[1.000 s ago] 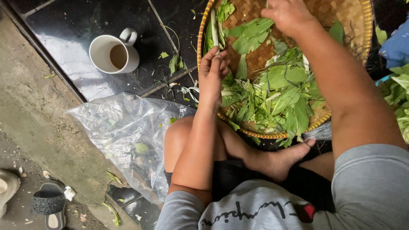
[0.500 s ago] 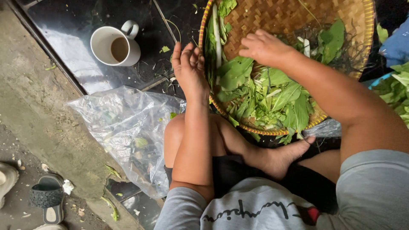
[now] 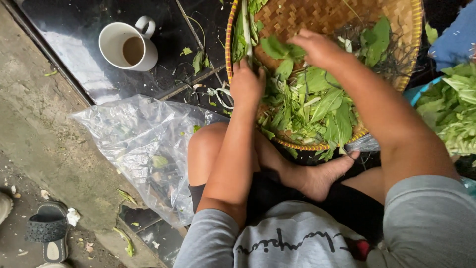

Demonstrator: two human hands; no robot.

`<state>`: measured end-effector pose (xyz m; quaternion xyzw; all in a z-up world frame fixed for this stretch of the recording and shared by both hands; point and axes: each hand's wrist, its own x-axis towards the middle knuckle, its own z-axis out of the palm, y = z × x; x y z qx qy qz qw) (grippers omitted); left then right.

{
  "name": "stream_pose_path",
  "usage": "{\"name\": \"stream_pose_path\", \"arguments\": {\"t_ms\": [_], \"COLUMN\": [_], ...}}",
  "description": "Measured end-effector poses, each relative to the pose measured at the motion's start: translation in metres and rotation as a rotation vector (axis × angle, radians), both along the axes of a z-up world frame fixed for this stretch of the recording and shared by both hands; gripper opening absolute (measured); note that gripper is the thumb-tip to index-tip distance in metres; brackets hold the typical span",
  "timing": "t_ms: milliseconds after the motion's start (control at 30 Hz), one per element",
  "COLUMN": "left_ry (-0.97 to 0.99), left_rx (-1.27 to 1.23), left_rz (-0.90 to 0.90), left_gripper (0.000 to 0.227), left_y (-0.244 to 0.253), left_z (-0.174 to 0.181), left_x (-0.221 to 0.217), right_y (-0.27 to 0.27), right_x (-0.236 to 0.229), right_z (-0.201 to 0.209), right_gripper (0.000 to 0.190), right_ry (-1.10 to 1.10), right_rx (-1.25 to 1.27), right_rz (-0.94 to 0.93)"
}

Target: The person sorts a variety of green leafy vegetables on a large woven tray by hand, picking up individual leaves and stems and placing them into a blue plastic bowl.

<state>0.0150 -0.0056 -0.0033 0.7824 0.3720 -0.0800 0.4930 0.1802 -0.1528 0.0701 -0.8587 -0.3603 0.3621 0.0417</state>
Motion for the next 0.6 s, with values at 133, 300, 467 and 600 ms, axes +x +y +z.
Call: {"name": "stream_pose_path", "arguments": {"t_ms": [133, 300, 467, 600], "left_ry": [0.052, 0.126, 0.023, 0.016], "left_rx": [0.154, 0.201, 0.088, -0.157], "left_rz": [-0.041, -0.121, -0.442, -0.632], "left_gripper": [0.046, 0.028, 0.033, 0.024], "left_y": [-0.009, -0.018, -0.021, -0.021], "left_z": [-0.019, -0.020, 0.005, 0.034], "left_x": [0.002, 0.006, 0.001, -0.002], "right_y": [0.003, -0.019, -0.059, -0.080], "right_x": [-0.011, -0.014, -0.019, -0.054], "right_z": [-0.007, 0.046, 0.123, 0.170], "right_gripper": [0.019, 0.045, 0.066, 0.077], "right_ry": [-0.089, -0.150, -0.119, 0.032], "right_rx": [0.015, -0.067, -0.369, -0.374], "right_rz": [-0.042, 0.025, -0.405, -0.779]}}
